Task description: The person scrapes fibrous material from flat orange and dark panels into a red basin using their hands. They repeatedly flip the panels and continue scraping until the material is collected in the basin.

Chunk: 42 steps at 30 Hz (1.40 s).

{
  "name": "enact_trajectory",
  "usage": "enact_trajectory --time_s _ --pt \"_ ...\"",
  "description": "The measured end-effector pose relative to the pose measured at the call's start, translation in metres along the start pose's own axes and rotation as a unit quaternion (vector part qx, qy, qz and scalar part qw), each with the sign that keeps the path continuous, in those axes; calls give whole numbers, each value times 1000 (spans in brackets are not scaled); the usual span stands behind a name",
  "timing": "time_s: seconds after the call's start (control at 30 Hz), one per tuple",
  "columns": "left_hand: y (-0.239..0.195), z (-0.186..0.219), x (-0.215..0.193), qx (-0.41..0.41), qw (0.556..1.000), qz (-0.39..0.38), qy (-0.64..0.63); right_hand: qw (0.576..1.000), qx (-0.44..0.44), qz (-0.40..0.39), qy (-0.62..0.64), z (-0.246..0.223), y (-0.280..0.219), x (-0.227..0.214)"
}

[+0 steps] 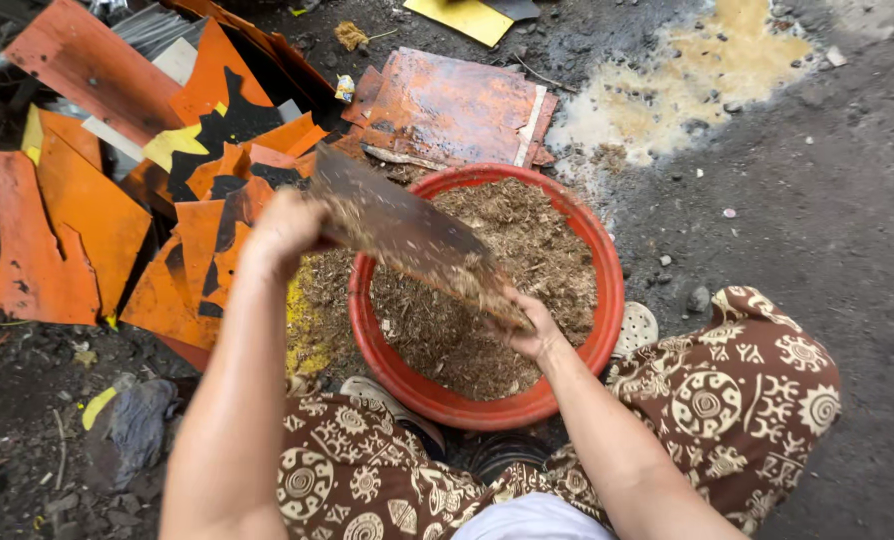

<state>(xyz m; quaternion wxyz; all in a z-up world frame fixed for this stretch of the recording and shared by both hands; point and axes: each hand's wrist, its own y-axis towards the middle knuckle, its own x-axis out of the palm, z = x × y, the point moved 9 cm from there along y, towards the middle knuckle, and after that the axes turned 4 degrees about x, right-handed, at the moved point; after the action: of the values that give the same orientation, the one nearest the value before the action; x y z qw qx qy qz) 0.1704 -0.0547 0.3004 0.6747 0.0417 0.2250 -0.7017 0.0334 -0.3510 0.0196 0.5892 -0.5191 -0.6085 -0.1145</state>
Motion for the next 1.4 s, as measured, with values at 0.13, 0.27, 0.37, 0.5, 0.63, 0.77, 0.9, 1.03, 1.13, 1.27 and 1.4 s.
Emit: enact_trajectory --time_s 0.13,0.27,0.37,0.5,0.63,0.77,0.9,1.03,1.13,1.27,1.4 --pt "-21 64 -56 57 997 32 -52 992 -100 17 -77 -67 -24 86" --pt "-29 49 -124 208 899 210 -323 982 -149 0 -119 -139 -27 164" --pt "-26 -5 -117 301 851 359 -237 929 -235 117 -259 -168 -19 166" --pt "1 -97 -46 167 911 344 -152 940 -128 256 -187 -104 16 85" --pt "2 -122 -14 64 959 251 -112 881 -227 247 -334 -121 40 57" --pt "-4 -52 -26 200 940 274 -25 854 -220 279 -380 -194 27 76" --pt "-6 -53 -21 115 947 254 -162 818 -241 267 -449 -240 -29 139" --pt "-6 -34 -20 187 940 271 -91 655 -329 285 -618 -270 -83 221" --pt "1 -33 -14 168 947 249 -114 531 -406 305 -679 -313 -114 267" --pt "-4 -31 -10 158 952 232 -123 301 -533 231 -756 -342 -114 310" --pt "-5 -22 -11 150 951 218 -160 76 -472 281 -832 -281 -38 279"
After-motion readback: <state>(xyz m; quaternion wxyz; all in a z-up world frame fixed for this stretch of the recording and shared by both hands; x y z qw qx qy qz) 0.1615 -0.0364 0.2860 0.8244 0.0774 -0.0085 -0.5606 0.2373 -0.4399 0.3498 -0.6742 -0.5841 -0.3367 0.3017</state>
